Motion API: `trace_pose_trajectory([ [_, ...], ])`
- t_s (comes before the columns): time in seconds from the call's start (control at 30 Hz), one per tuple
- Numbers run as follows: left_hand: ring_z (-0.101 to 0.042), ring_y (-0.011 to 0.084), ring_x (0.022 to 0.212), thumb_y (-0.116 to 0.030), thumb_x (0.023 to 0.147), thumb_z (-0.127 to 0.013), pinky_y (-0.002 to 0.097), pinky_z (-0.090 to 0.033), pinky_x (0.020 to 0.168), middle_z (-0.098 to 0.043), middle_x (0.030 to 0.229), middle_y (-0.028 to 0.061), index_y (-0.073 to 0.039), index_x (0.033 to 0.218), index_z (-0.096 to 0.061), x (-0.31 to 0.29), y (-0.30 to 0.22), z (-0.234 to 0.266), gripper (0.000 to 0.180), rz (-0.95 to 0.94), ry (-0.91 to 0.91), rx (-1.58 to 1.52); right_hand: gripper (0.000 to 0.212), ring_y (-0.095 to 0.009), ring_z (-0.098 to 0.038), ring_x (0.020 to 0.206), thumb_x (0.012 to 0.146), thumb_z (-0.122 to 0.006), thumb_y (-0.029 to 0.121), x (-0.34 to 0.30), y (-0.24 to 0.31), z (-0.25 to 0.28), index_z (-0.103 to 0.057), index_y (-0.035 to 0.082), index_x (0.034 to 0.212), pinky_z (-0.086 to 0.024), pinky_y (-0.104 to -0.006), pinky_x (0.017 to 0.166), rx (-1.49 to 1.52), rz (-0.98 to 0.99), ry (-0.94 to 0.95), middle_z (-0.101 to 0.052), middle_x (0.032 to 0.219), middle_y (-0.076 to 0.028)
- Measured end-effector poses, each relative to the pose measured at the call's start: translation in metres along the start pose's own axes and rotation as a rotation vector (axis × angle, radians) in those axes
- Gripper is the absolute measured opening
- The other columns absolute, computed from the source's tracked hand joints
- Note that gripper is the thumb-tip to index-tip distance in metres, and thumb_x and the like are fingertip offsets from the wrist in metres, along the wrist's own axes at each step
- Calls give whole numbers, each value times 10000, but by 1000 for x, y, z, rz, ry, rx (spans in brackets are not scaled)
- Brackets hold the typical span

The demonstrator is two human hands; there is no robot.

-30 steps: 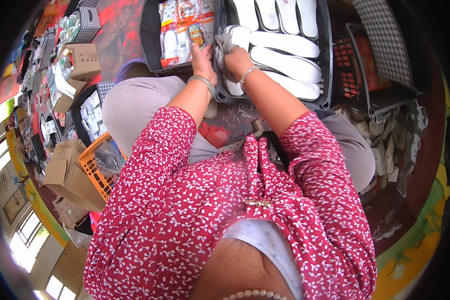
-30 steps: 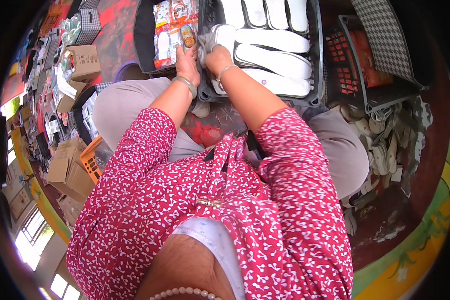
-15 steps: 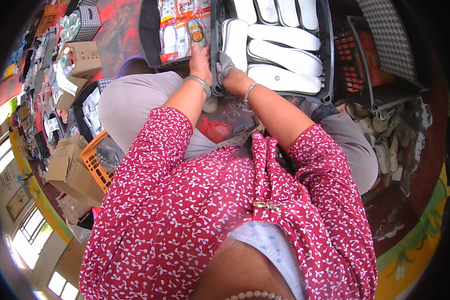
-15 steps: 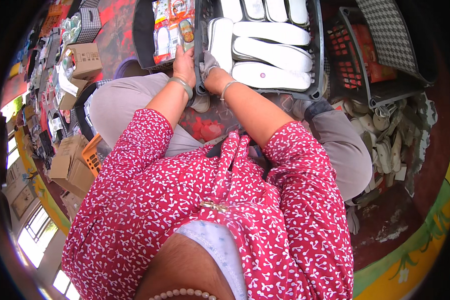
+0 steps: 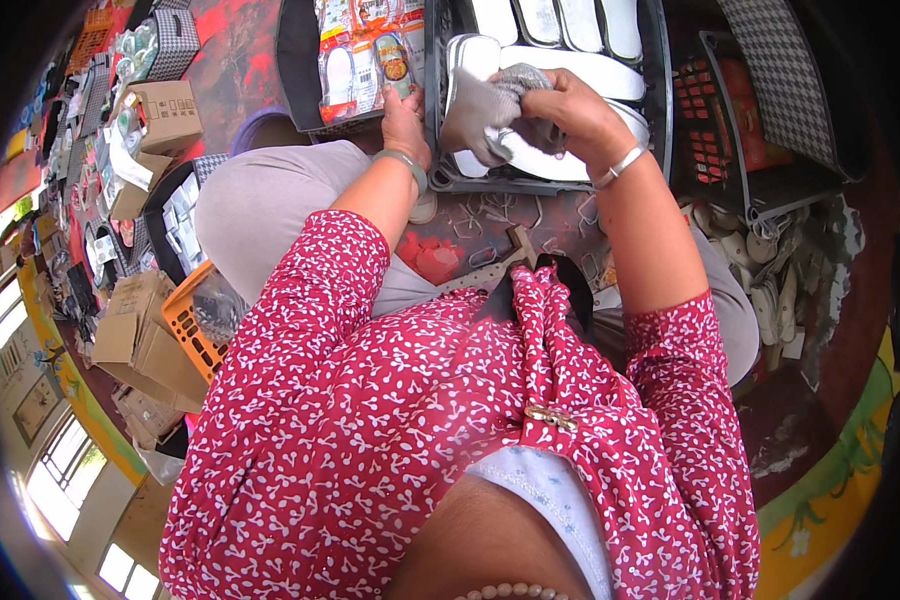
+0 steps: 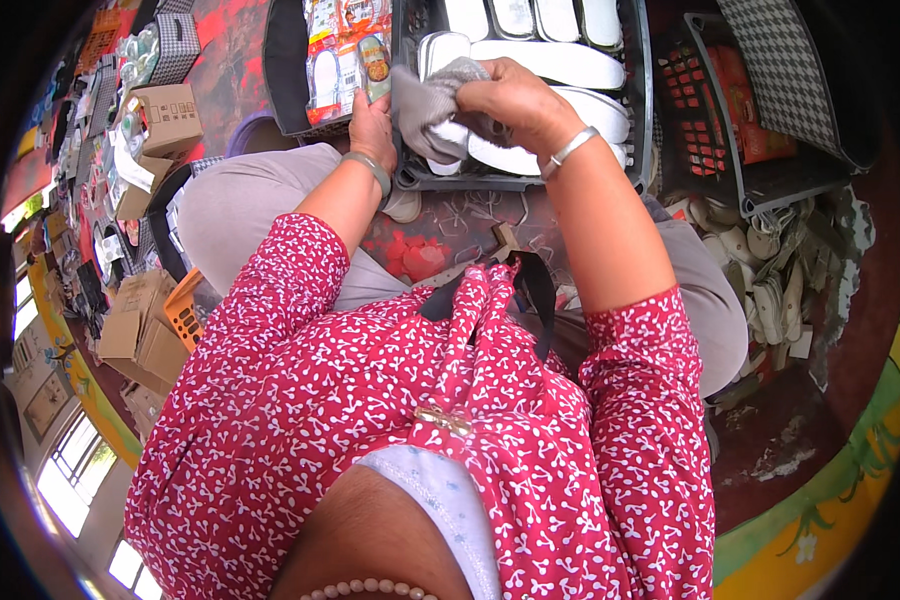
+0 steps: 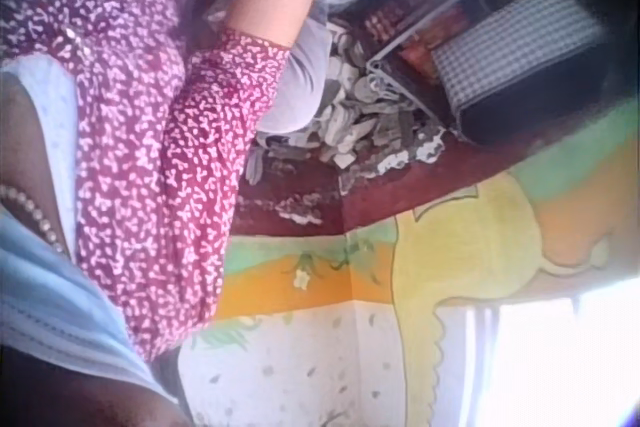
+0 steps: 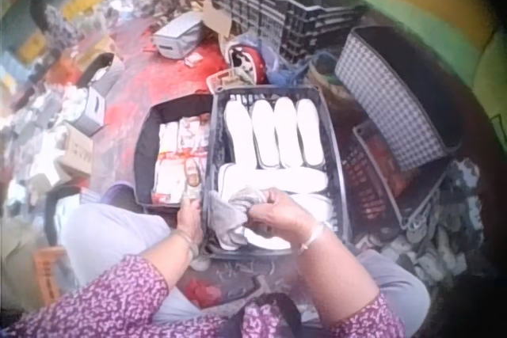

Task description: The person wipes individual white insoles with a grey cloth and then carefully places them into a black plastic crate where other insoles are already stacked.

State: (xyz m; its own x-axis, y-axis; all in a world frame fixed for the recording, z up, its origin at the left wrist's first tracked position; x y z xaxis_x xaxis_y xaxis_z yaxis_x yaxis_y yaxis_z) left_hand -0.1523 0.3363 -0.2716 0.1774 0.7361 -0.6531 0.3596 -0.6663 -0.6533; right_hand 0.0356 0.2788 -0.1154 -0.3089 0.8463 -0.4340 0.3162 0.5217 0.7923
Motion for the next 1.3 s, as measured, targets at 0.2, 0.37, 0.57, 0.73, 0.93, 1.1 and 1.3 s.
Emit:
trace_pose_trajectory([
  [0.2,-418,256,1188,-598,878,-204,362,-259,1031,-463,1285,158,28,1294,-388,-10,0,-10,774,37,-8,-32,216,-100,-558,494,743,-499,89,8,-46,-8,-652,14,876,-415,-235,420,-14,-89,-203,-623,666,-77],
  [0.37,-461,269,1131,-621,860,-191,370,-299,1005,-504,1228,164,18,1288,-405,7,1,-4,798,-48,42,84,290,-366,-611,832,766,-504,209,39,-92,-47,-640,-21,878,-479,-416,767,-1129,-76,-52,-627,857,-240],
  [0.57,-514,267,1049,-630,864,-169,398,-365,954,-555,1123,148,10,1235,-462,-8,1,-13,796,26,-17,-12,303,-332,-605,843,766,-577,229,20,-90,-46,-618,-28,919,-473,-389,781,-854,-85,-115,-625,883,-220],
  [0.73,-502,259,1061,-602,881,-174,391,-362,951,-545,1142,126,-1,1225,-467,-14,3,-9,752,62,18,-87,249,-163,-627,742,745,-524,-44,15,-63,19,-593,3,979,-514,-301,635,84,-92,-270,-637,856,-110],
  [0.93,-439,258,1155,-603,878,-202,370,-310,992,-486,1252,135,17,1242,-436,-20,-4,-20,756,65,-3,-77,279,-252,-634,736,672,-544,4,60,-113,-1,-616,-82,927,-495,-335,629,-614,-179,-400,-644,823,-183],
  [1.1,-474,269,1120,-601,878,-201,395,-336,978,-504,1226,148,28,1233,-438,-26,-14,-25,760,-50,-18,-15,297,-353,-629,869,702,-532,103,81,-138,-30,-624,-90,907,-500,-348,734,-559,-397,-320,-617,905,-278],
  [1.3,-423,300,1188,-632,858,-184,419,-303,1019,-456,1296,133,-10,1289,-409,-19,-6,-20,789,68,38,-76,334,-233,-620,752,717,-555,-12,50,-105,-30,-538,-86,1042,-499,-305,669,-214,-266,-275,-624,902,-156],
])
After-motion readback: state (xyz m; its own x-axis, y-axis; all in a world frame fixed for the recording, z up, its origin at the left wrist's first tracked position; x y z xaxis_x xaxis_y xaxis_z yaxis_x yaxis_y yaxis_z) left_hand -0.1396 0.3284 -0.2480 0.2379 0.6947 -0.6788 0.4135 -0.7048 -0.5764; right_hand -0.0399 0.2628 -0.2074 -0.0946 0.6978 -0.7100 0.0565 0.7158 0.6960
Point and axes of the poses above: each hand's wrist, its own x-axis towards the middle knuckle, its own z-axis out of the back of the hand, y = z × x, the point moved 7 cm from there along x, towards the middle knuckle
